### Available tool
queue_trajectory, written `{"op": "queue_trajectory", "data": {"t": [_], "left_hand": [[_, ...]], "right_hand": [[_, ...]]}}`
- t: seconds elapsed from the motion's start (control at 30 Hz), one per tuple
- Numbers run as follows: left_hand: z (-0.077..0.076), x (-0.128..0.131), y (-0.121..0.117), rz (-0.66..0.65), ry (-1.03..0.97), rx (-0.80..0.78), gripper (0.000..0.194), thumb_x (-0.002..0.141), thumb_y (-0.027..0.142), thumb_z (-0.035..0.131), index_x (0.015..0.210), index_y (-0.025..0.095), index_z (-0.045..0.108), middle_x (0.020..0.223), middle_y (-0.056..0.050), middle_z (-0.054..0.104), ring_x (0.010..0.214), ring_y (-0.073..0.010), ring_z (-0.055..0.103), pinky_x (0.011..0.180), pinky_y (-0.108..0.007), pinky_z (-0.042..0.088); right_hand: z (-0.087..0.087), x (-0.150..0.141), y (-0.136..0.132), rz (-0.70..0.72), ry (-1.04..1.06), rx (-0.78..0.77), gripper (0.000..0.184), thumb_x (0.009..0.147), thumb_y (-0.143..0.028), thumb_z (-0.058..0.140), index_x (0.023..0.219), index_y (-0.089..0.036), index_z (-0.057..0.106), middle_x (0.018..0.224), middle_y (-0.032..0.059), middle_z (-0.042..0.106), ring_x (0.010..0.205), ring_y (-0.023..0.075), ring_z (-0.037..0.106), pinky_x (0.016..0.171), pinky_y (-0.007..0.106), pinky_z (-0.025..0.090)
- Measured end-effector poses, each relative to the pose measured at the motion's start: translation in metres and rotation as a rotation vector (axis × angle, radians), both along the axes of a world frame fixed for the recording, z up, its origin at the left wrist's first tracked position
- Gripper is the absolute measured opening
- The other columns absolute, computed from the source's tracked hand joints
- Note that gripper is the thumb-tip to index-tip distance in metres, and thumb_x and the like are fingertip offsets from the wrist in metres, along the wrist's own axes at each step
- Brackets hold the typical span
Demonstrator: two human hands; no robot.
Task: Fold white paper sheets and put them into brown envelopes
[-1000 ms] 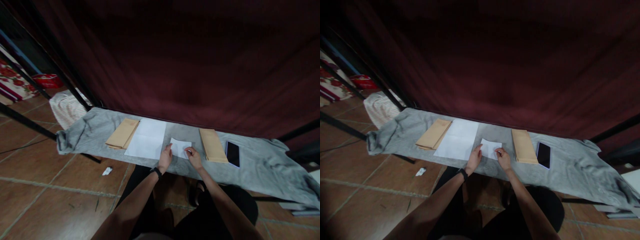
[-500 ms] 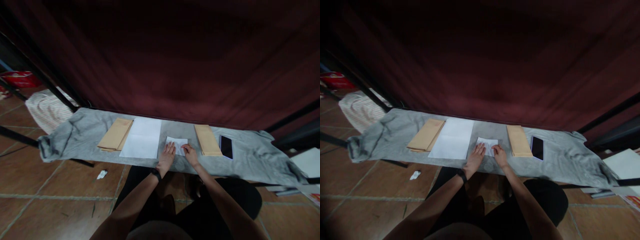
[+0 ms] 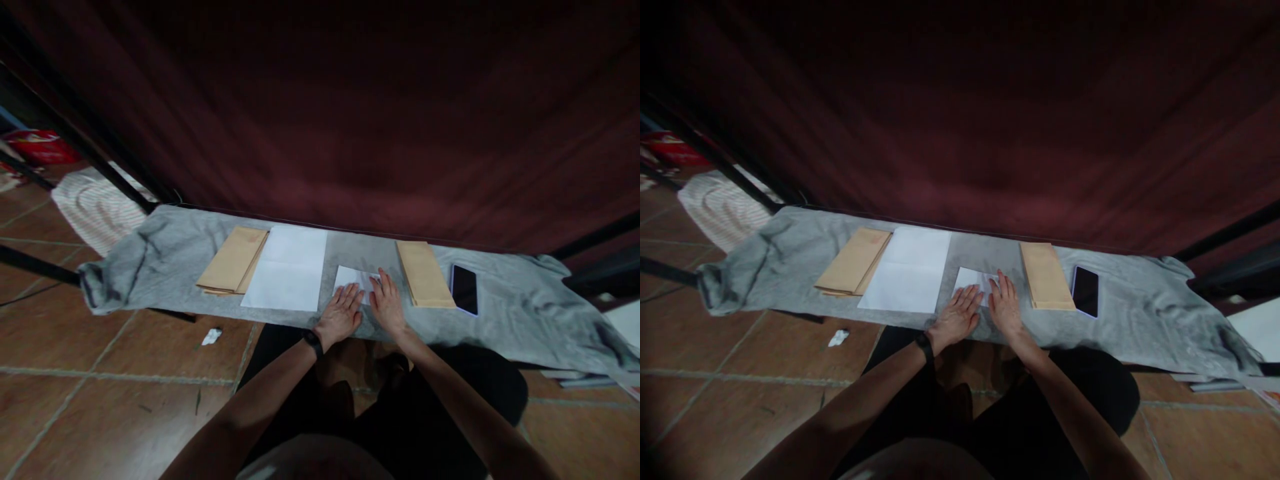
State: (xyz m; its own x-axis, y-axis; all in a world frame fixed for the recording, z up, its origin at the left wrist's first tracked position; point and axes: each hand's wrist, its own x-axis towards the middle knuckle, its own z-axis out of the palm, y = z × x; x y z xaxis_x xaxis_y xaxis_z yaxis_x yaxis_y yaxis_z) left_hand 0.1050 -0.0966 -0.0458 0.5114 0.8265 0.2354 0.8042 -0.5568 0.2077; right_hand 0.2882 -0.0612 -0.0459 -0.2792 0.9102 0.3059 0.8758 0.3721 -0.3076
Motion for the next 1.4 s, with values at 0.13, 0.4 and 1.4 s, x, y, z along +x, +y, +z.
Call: {"op": "queue_trajectory", "data": {"t": [0.13,0.4,1.4], "left_hand": [[0.001,0.001,0.001,-0.007,0.037,-0.006,0.054,0.097,0.031,0.041,0.143,0.003,0.046,0.153,-0.022,0.043,0.15,-0.0274,0.026,0.123,-0.049,0.018],[0.003,0.003,0.0,0.004,0.028,-0.015,0.059,0.098,0.034,0.039,0.148,0.003,0.037,0.157,-0.02,0.037,0.151,-0.0276,0.023,0.124,-0.049,0.018],[0.059,-0.182,0.056,1.029,-0.013,0.057,0.071,0.095,0.045,0.041,0.15,0.001,0.031,0.156,-0.03,0.031,0.147,-0.0394,0.028,0.113,-0.058,0.029]], "right_hand": [[-0.004,-0.009,-0.008,0.242,-0.056,-0.108,0.052,0.102,-0.026,0.029,0.153,-0.017,0.037,0.162,0.009,0.032,0.149,0.0228,0.027,0.122,0.048,0.022],[-0.014,0.003,-0.004,0.221,-0.079,-0.158,0.055,0.103,-0.033,0.032,0.156,-0.017,0.031,0.162,0.0094,0.031,0.149,0.023,0.028,0.122,0.047,0.022],[-0.012,0.017,0.03,-0.276,0.044,-0.27,0.042,0.092,-0.038,0.056,0.128,-0.016,0.055,0.112,0.0163,0.069,0.099,0.0281,0.07,0.08,0.034,0.052]]}}
